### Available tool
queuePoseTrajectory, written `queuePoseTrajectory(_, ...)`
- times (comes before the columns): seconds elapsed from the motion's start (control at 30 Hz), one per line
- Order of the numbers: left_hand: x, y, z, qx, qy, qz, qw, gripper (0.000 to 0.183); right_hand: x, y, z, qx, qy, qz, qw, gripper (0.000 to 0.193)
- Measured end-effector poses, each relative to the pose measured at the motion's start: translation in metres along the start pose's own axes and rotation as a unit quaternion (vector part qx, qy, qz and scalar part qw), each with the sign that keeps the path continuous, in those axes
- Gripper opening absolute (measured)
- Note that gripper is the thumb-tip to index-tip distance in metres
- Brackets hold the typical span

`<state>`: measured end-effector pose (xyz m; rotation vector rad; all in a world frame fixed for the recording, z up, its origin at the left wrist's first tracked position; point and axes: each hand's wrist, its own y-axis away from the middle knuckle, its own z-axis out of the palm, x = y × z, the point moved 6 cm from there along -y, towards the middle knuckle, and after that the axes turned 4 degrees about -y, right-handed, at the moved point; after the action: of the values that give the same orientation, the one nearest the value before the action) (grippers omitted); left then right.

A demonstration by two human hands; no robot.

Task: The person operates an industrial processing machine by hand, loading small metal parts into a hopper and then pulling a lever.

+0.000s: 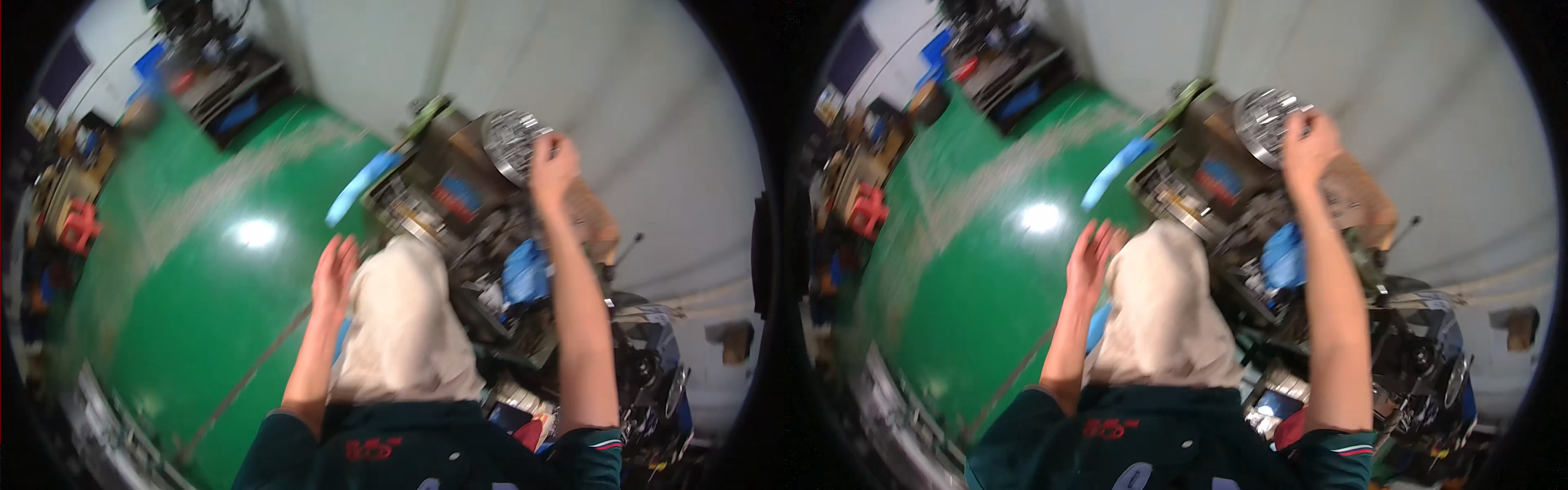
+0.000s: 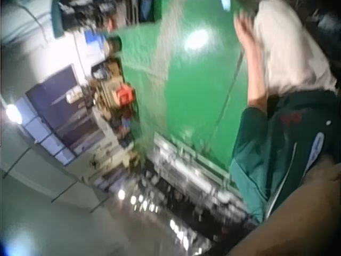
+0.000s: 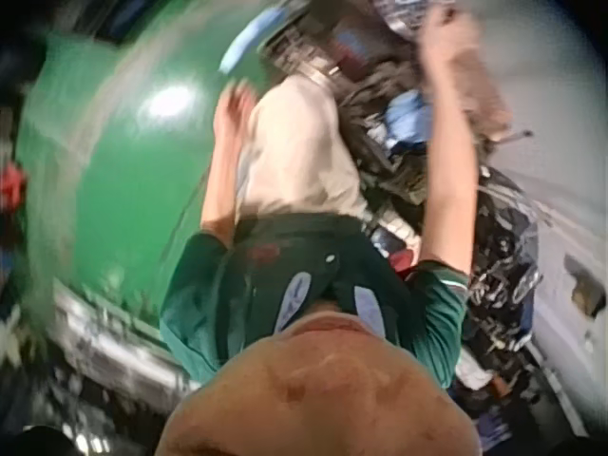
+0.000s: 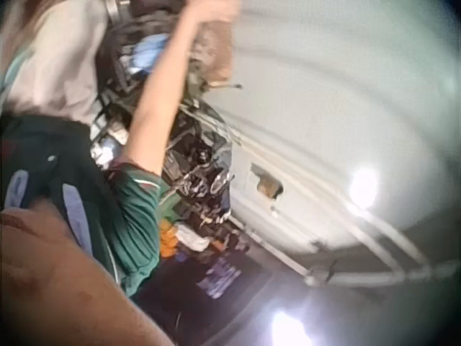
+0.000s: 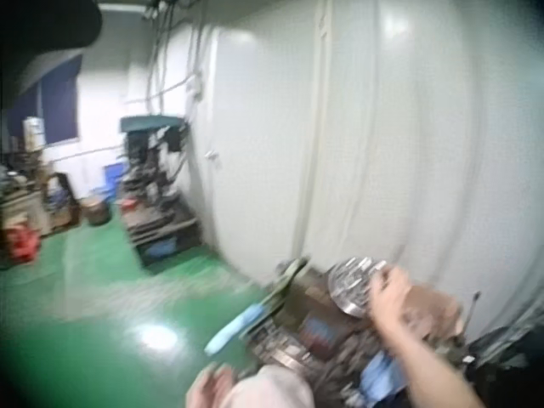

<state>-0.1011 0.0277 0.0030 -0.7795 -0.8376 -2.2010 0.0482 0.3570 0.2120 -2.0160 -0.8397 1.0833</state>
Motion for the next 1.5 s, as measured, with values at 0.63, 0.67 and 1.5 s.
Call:
queuePoseTrajectory(0.63,0.113,0.151,0.103,-0.231,0.14,0.136,0.953,0.061,0.015,0.0,0.016,-0.047,0.114,0.041,0.991,0.043)
queuePoseTrajectory(0.67,0.11,0.148,0.102,-0.218,0.14,0.132,0.957,0.06,0.015,0.0,0.016,-0.047,0.11,0.042,0.992,0.042)
queuePoseTrajectory(1.5,-0.187,-0.085,-0.143,-0.196,-0.301,-0.183,0.915,0.033,0.006,0.002,0.014,-0.006,0.113,0.045,0.993,0.044)
